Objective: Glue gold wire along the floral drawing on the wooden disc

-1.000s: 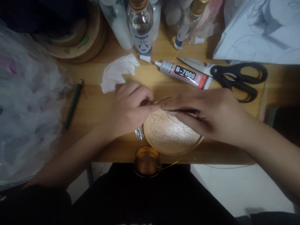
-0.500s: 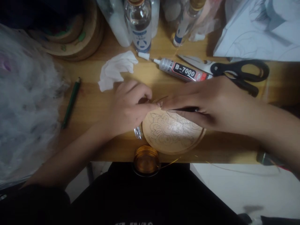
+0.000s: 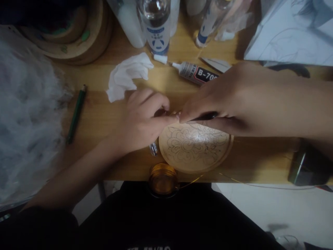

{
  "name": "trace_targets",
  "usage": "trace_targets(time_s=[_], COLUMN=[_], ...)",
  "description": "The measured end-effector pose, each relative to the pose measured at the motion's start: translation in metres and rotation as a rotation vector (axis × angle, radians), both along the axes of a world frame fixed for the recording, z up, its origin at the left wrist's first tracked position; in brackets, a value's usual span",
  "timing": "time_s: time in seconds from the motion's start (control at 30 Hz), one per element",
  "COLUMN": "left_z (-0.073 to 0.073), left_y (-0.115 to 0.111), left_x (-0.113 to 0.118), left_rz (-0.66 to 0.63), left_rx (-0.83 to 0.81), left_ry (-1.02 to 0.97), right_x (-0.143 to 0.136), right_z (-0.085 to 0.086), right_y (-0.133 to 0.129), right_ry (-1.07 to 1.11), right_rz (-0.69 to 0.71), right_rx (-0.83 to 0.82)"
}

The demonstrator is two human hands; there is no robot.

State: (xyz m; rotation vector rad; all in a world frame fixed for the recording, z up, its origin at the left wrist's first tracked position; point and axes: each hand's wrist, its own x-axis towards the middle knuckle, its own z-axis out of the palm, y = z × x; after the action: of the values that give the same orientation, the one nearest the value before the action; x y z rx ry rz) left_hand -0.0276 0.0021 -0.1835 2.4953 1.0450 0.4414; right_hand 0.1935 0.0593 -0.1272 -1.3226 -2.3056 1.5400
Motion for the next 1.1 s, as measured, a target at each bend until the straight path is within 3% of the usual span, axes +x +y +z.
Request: trace_targets(time_s=[0.1, 0.33, 0.43, 0.57, 0.77, 0.93, 1.1], left_z=[0.001, -0.001, -0.003, -0.004, -0.006, -0.007, -0.004], left_y=[0.001, 0.0, -0.001, -0.001, 0.001, 0.001, 0.0], left_x=[0.0, 0.0, -0.001, -0.002, -0.003, -0.003, -0.003], left_rz=[-0.006, -0.013, -0.014, -0.022, -0.043, -0.048, -0.047], left_rx=[-0.003, 0.082, 0.149, 0.198, 0.183, 0.26, 0.258], left_ry=[0.03, -0.005, -0.02, -0.037, -0.047, -0.11, -0.097], right_x=[0.0, 0.004, 0.014, 0.023, 0.022, 0.014, -0.004], right_z=[-0.001, 0.003, 0.001, -0.002, -0.007, -0.001, 0.01], right_y=[0.003, -0.005, -0.015, -0.027, -0.03, -0.021, -0.007], right_ry=[0.007, 0.072, 0.143, 0.152, 0.208, 0.177, -0.013], right_rz=[0.197, 0.324, 0.297, 0.246, 0.136, 0.168, 0.229], right_rx=[0.109, 0.417, 0.471, 0.496, 0.396, 0.347, 0.27])
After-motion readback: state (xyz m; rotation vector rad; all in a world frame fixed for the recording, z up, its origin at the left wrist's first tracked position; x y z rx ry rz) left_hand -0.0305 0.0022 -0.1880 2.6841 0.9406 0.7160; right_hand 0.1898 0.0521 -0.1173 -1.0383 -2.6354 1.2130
